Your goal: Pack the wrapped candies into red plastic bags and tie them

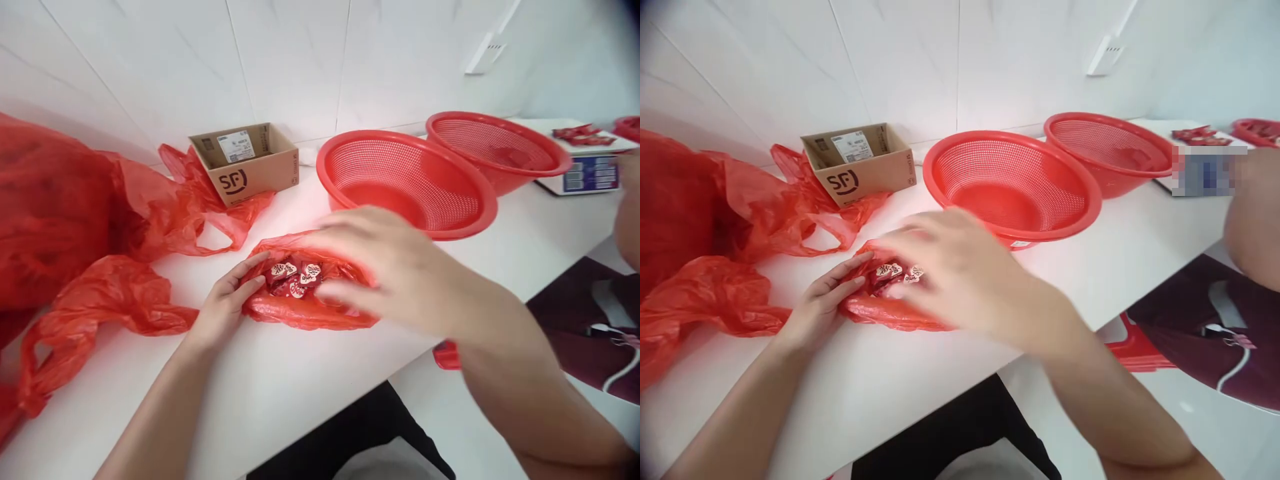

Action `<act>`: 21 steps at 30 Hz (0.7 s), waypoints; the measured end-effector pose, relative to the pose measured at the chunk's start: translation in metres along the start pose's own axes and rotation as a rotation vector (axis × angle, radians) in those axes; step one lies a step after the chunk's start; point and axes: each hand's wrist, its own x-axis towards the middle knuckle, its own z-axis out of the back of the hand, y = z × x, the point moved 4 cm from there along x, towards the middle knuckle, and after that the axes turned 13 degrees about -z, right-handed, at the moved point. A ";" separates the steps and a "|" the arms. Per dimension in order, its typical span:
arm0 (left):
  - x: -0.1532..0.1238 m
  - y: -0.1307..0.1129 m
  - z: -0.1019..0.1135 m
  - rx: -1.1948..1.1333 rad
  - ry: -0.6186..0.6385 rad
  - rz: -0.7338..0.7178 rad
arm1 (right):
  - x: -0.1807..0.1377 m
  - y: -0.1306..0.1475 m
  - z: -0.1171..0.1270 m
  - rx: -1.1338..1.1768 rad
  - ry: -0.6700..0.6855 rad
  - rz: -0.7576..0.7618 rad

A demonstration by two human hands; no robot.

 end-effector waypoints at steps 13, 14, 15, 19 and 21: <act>0.000 -0.009 -0.012 -0.083 -0.068 0.069 | -0.108 -0.109 -0.037 -0.098 -0.587 -0.398; 0.000 -0.011 -0.013 -0.092 -0.084 0.078 | -0.109 -0.106 -0.040 -0.084 -0.583 -0.402; -0.001 -0.012 -0.015 -0.099 -0.098 0.089 | -0.109 -0.104 -0.042 -0.072 -0.574 -0.404; -0.002 -0.016 -0.019 -0.116 -0.123 0.110 | -0.099 -0.097 -0.036 -0.050 -0.559 -0.417; -0.002 -0.017 -0.019 -0.130 -0.125 0.114 | -0.086 -0.100 -0.027 -0.068 -0.557 -0.436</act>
